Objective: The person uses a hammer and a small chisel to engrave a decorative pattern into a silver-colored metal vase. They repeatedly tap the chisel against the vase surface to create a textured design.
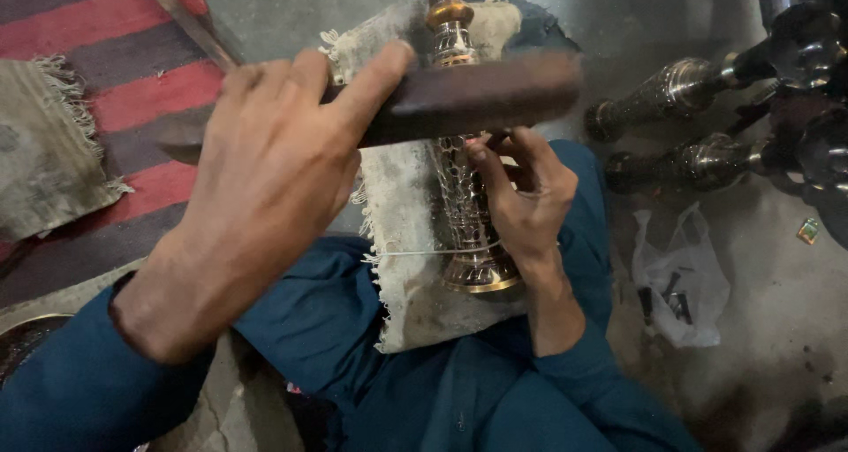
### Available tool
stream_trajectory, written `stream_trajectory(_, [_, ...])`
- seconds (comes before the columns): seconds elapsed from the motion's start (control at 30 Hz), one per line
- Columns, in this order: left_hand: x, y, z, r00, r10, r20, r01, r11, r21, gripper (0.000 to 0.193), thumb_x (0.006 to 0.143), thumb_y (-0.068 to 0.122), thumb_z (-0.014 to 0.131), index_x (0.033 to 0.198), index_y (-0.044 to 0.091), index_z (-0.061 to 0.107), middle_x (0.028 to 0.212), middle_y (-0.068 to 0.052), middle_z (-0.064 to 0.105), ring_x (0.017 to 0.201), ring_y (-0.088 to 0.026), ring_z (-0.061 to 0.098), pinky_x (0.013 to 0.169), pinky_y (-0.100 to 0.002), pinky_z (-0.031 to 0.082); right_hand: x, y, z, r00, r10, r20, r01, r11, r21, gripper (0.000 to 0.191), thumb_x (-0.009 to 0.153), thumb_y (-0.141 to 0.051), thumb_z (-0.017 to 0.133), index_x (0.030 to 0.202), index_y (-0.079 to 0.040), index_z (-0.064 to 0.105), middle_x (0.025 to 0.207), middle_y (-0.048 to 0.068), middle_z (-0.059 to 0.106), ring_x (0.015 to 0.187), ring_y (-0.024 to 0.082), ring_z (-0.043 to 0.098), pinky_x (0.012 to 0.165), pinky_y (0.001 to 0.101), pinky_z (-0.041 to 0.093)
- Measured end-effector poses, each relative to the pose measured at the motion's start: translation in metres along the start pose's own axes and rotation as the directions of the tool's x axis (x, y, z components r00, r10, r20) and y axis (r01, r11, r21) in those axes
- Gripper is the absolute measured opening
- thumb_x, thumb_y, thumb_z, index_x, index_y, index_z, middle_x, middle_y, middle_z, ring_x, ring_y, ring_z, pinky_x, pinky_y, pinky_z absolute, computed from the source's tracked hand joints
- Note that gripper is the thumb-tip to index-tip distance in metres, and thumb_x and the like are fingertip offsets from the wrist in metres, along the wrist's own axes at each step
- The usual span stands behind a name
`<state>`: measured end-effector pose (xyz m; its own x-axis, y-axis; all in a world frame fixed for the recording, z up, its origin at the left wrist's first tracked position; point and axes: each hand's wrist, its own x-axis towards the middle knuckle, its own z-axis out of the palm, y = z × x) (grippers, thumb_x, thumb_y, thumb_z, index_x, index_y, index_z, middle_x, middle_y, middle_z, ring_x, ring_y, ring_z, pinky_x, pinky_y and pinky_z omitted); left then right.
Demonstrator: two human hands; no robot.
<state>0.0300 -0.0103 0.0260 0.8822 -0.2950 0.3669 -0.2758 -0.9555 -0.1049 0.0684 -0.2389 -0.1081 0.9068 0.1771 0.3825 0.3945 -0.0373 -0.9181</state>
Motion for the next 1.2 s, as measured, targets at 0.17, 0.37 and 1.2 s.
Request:
stream_trajectory(0.17, [0.0002, 0.0002, 0.0004, 0.991, -0.065, 0.117, 0.094, 0.96, -0.262, 0.047, 0.103, 0.005, 0.065, 0.147, 0.018, 0.055, 0.086, -0.011, 0.057, 0.086, -0.03, 0.061, 0.088, -0.055, 0.047, 0.0017, 0.0027, -0.0003, 0.999, -0.035, 0.007, 0.036, 0.999, -0.033, 0.024, 0.103, 0.001, 0.07, 0.126, 0.005, 0.064, 0.107, 0.013, 0.076, 0.099, 0.016, 0.076, 0.085, 0.029, 0.067])
stream_trajectory(0.37, [-0.0033, -0.0025, 0.0028, 0.985, -0.061, 0.16, 0.109, 0.944, -0.312, 0.063, 0.09, 0.004, 0.07, 0.15, 0.016, 0.053, 0.094, -0.013, 0.058, 0.093, -0.032, 0.061, 0.089, -0.052, 0.046, 0.0035, 0.0022, 0.0017, 0.996, -0.086, 0.008, 0.086, 0.996, -0.004, 0.02, 0.104, 0.003, 0.069, 0.123, 0.005, 0.063, 0.108, 0.012, 0.075, 0.1, 0.016, 0.075, 0.088, 0.0296, 0.067])
stream_trajectory(1.2, [0.0003, -0.0049, 0.0025, 0.991, -0.062, 0.12, 0.083, 0.981, -0.177, 0.059, 0.092, 0.006, 0.072, 0.146, 0.021, 0.054, 0.097, -0.013, 0.059, 0.092, -0.033, 0.061, 0.087, -0.054, 0.049, 0.003, -0.0015, 0.0011, 0.999, -0.04, 0.034, 0.041, 0.999, -0.034, 0.021, 0.104, 0.004, 0.067, 0.125, 0.003, 0.064, 0.103, 0.01, 0.074, 0.097, 0.015, 0.075, 0.085, 0.0275, 0.067])
